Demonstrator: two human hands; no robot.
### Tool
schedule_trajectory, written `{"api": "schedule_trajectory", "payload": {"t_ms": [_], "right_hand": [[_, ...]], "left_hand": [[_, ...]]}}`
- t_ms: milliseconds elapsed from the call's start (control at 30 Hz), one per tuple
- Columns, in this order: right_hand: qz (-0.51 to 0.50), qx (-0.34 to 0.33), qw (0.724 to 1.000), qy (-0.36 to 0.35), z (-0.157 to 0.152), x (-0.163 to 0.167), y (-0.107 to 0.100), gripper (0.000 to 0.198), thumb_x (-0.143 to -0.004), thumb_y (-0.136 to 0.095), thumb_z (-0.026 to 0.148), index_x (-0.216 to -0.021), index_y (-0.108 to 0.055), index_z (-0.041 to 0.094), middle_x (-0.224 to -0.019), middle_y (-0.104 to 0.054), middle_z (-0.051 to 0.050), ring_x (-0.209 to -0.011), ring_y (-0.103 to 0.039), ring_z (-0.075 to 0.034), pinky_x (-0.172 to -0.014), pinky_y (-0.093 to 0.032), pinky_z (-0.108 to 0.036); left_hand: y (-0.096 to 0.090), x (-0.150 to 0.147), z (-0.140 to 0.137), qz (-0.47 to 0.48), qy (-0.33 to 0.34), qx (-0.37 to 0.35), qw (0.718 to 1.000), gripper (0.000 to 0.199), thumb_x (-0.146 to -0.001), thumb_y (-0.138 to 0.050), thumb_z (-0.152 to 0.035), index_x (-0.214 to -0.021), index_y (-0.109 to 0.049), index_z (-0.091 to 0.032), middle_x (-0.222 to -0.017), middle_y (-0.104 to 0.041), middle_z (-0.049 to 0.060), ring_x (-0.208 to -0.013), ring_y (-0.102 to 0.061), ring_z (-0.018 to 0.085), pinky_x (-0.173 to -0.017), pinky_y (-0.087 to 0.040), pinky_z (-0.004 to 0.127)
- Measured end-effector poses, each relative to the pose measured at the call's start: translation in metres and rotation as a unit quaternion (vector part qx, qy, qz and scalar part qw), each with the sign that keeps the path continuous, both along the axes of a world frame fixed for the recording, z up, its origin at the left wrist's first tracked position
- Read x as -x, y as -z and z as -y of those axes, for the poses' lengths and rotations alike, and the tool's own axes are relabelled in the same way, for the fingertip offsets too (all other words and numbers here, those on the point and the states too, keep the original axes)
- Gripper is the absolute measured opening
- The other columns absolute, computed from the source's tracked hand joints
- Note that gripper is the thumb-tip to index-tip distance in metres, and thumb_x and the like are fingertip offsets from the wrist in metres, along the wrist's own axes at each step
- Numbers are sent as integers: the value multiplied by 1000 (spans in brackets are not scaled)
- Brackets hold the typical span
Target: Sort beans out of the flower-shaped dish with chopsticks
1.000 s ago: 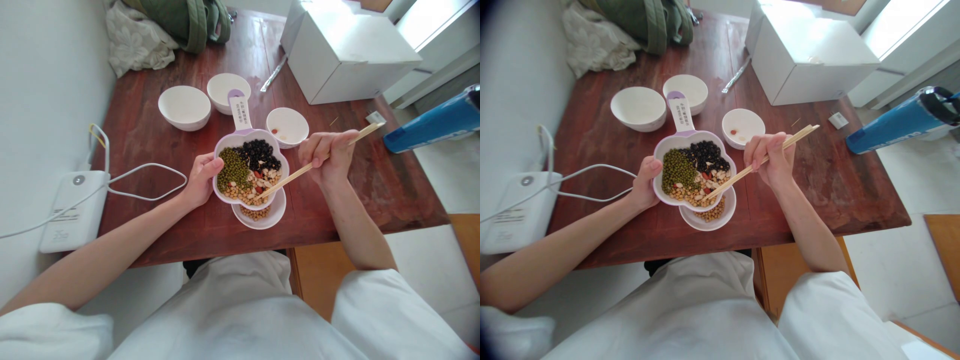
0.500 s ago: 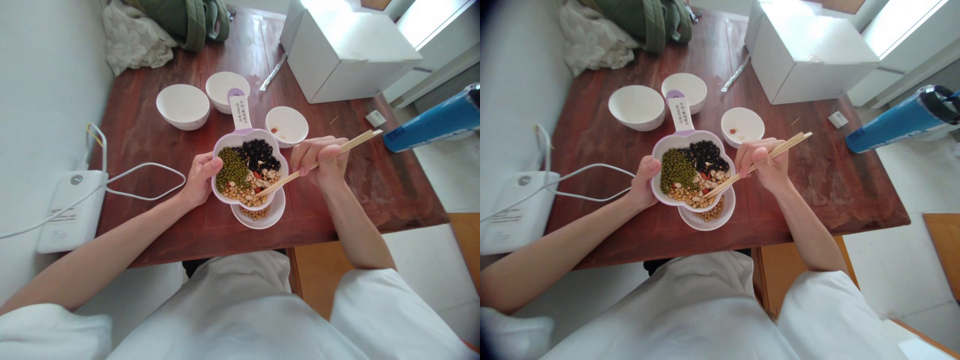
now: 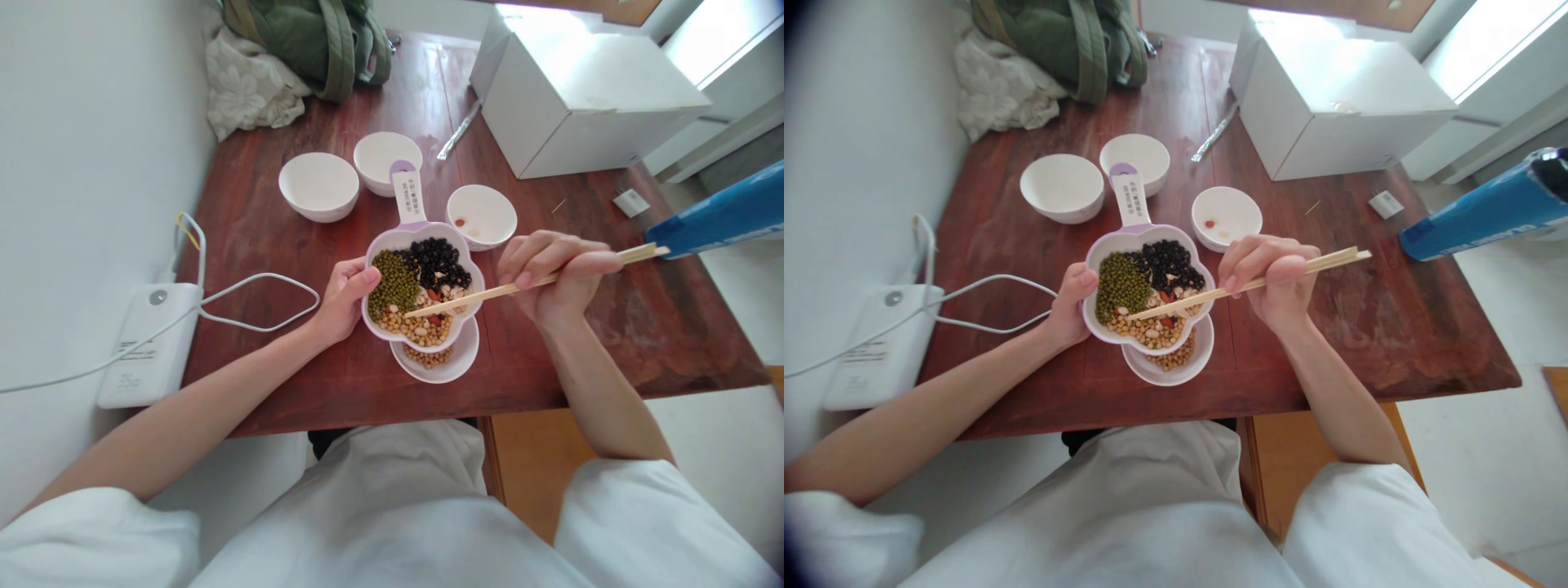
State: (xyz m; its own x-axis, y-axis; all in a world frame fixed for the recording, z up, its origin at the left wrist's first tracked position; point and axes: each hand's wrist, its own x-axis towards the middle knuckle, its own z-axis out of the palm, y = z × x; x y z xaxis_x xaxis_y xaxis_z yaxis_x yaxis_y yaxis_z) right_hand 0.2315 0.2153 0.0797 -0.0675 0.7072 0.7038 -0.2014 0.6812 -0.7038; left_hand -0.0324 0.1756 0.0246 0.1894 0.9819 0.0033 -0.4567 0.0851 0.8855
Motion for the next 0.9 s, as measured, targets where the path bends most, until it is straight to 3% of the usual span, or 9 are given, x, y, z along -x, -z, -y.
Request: {"api": "schedule_trajectory", "payload": {"t_ms": [100,300,433,600,733,900], "right_hand": [[32,-46,998,-27,4,4,3,64,-113,-62,67,-67,-84,28,-49,-60,-4,-41,-56,-21,-47,-49,-40],[67,-122,989,-49,6,10,3,55,-111,-68,64,-73,-86,29,-55,-69,-2,-52,-67,-22,-55,-55,-40],[73,-128,987,-59,7,12,2,45,-109,-72,63,-85,-90,29,-65,-78,-3,-57,-70,-23,-58,-57,-41],[81,-128,984,-93,9,10,3,43,-108,-73,63,-92,-94,29,-68,-77,-5,-62,-73,-24,-57,-58,-41],[76,-98,985,-117,10,4,0,46,-109,-72,61,-90,-95,27,-69,-77,-6,-54,-68,-20,-48,-50,-37],[26,-70,991,-110,5,1,-6,54,-112,-69,59,-77,-92,25,-57,-71,-6,-45,-62,-19,-42,-42,-36]], "left_hand": [[0,0,0,-3,-4,-5,1000,61,-74,-96,-77,-89,-83,-19,-91,-86,12,-102,-87,40,-88,-73,49],[1,0,0,-5,-5,-12,1000,63,-74,-95,-78,-87,-83,-18,-88,-85,12,-97,-86,39,-87,-72,47],[2,0,0,-9,-2,-19,1000,62,-77,-93,-79,-88,-84,-19,-90,-86,12,-97,-86,39,-86,-72,47],[2,1,0,-13,0,-25,1000,62,-78,-92,-79,-90,-84,-18,-88,-86,12,-95,-86,38,-84,-72,47],[2,1,-1,-13,1,-29,999,62,-79,-92,-79,-89,-85,-18,-86,-85,12,-94,-86,38,-83,-72,47],[2,1,-1,-9,1,-21,1000,63,-77,-93,-79,-90,-85,-18,-86,-85,12,-94,-86,39,-84,-72,47]]}}
